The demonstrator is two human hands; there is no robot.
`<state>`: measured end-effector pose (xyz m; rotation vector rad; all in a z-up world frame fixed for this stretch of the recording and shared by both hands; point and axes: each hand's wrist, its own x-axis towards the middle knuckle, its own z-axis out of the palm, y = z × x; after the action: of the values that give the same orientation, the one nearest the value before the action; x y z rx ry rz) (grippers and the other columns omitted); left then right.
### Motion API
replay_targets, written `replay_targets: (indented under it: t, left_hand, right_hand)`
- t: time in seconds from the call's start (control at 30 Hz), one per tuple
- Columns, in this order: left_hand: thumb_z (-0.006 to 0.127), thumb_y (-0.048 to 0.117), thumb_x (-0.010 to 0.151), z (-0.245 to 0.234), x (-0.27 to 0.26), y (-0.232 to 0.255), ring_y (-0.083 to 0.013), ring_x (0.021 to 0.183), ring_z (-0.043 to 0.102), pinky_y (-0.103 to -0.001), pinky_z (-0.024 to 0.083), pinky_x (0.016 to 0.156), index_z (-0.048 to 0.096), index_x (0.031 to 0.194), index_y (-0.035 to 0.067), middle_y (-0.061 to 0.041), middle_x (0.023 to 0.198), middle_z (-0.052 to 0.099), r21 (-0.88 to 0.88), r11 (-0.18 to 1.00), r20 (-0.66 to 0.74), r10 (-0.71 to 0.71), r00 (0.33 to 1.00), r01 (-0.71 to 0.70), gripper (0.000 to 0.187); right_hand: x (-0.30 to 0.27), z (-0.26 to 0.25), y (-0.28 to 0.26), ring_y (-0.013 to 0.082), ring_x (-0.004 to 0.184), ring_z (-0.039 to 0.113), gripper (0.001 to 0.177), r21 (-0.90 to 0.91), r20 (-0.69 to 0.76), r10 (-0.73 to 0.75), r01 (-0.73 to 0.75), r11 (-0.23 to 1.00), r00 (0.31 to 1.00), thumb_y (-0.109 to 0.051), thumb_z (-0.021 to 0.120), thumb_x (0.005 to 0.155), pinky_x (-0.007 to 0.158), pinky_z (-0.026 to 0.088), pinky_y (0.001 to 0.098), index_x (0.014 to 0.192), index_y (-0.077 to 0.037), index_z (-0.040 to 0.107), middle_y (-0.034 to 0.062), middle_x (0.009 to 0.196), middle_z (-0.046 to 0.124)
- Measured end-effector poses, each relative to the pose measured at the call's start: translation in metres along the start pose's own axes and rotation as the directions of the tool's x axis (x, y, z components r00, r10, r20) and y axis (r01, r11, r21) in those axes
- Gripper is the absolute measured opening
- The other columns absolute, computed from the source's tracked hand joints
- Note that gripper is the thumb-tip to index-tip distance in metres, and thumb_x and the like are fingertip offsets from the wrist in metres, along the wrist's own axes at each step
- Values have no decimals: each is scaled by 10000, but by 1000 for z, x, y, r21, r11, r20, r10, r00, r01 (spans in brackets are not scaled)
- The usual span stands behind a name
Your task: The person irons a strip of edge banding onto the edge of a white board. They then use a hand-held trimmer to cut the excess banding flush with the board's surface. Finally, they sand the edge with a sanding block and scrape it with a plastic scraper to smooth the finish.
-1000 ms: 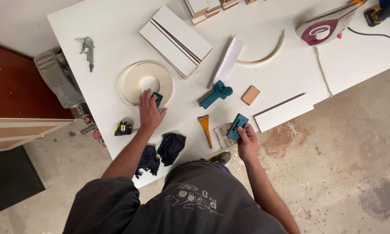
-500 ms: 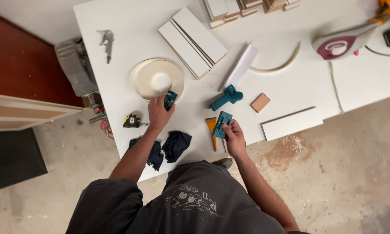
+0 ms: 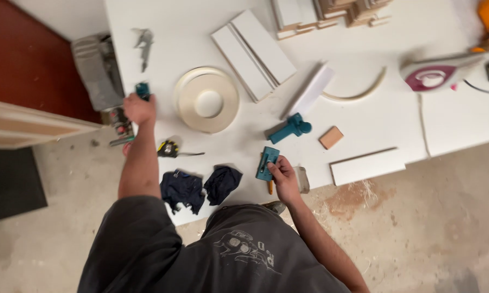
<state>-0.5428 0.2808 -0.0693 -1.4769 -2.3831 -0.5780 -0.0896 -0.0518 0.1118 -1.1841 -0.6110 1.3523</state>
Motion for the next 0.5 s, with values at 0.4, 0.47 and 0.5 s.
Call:
replay_targets:
  t: [0.4,0.47,0.5]
  left_hand:
    - [823,89,894,-193,-212,310,-495,1154,605,-599,428,1046,642,1256,-63,-278,1194,637,-894,-129,-374,740,559,-428,432]
    - [813,90,887,-221,-265,373,-421,1130,638,-526,469,1025,683,1196,-3,-203,1179,653,-911,-233,-362,848,388,-341,348]
    - [804,91,881,-237,-292,400,-348,1105,671,-453,511,1005,724,1137,57,-128,1164,670,-923,-282,-345,907,239,-261,270]
  right_hand:
    - [-40,-94,-64,67,696,583,185,83,-646,-200,328,941,737,8,726,856,638,492,209,994,-83,642,-43,769,548]
    - [-57,-128,-62,72,697,591,304,65,-696,-187,321,945,694,10,740,870,630,490,208,1120,-72,588,-19,801,598]
    - [-65,-144,-62,77,698,599,430,45,-705,-176,291,956,687,12,755,884,623,488,206,1245,-61,533,6,834,647]
